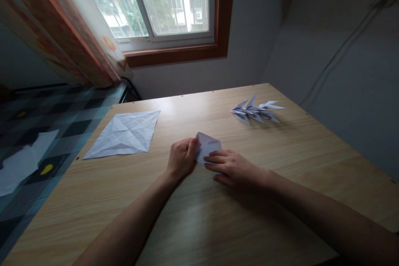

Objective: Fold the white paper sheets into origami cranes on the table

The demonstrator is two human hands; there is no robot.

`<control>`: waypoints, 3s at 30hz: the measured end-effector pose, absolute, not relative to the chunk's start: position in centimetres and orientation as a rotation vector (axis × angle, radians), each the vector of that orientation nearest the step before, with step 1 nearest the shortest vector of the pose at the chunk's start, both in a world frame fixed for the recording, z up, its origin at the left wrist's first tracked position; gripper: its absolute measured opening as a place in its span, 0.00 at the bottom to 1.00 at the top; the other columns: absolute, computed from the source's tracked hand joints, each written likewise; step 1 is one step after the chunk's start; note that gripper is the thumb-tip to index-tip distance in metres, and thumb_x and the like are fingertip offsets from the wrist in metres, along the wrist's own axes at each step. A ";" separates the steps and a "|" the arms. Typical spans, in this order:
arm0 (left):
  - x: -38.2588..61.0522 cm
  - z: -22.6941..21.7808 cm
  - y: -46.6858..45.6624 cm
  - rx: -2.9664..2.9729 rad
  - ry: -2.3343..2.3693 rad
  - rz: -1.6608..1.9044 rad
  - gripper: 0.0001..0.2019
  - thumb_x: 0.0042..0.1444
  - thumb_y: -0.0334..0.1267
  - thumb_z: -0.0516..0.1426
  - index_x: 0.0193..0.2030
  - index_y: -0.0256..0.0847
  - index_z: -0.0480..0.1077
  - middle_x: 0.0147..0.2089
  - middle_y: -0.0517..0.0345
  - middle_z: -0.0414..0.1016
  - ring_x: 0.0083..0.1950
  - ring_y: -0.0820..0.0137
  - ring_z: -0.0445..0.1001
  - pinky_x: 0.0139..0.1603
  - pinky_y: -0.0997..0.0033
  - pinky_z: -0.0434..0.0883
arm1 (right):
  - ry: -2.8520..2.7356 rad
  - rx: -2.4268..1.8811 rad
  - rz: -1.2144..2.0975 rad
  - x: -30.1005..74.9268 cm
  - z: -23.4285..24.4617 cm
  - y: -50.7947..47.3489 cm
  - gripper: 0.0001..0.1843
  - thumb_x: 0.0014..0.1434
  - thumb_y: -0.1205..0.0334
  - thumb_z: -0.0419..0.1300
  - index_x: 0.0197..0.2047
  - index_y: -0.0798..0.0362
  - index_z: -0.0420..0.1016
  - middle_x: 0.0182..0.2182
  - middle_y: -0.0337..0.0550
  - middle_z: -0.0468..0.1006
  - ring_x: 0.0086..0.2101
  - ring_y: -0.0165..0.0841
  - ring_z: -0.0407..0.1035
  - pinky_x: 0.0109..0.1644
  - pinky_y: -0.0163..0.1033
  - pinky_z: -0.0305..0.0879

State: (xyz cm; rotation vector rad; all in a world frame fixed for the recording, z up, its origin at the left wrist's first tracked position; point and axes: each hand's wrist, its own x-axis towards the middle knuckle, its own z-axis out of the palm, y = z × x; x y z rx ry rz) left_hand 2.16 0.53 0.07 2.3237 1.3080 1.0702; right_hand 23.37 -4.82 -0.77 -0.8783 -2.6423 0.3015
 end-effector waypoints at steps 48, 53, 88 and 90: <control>1.7 -0.6 0.4 2.751 0.754 0.613 0.12 0.63 0.35 0.53 0.50 0.43 0.74 0.47 0.52 0.78 0.48 0.65 0.75 0.51 0.62 0.69 | -2.979 -1.213 -0.260 23.9 4.2 -0.2 0.08 0.63 0.68 0.55 0.39 0.55 0.76 0.33 0.50 0.81 0.39 0.42 0.74 0.60 0.51 0.52; 1.8 -0.3 -0.1 2.825 0.770 0.541 0.12 0.64 0.37 0.52 0.48 0.45 0.76 0.48 0.52 0.76 0.49 0.64 0.72 0.53 0.60 0.67 | -2.355 -1.398 -0.308 25.5 2.0 -0.8 0.22 0.59 0.63 0.60 0.57 0.55 0.68 0.55 0.55 0.72 0.54 0.48 0.64 0.62 0.53 0.51; 1.9 -0.3 0.1 2.832 0.841 0.648 0.14 0.66 0.37 0.48 0.52 0.39 0.71 0.55 0.48 0.76 0.59 0.60 0.73 0.59 0.55 0.68 | -2.390 -1.375 0.011 24.8 -1.1 -1.9 0.12 0.63 0.69 0.56 0.42 0.53 0.81 0.41 0.48 0.80 0.43 0.40 0.69 0.50 0.43 0.62; 2.0 -0.2 0.0 2.828 0.866 0.563 0.14 0.66 0.40 0.49 0.50 0.39 0.72 0.56 0.48 0.76 0.59 0.59 0.72 0.59 0.54 0.68 | -2.469 -1.361 -0.012 24.7 -0.7 -2.2 0.12 0.61 0.69 0.56 0.42 0.54 0.81 0.42 0.49 0.80 0.44 0.41 0.69 0.52 0.45 0.61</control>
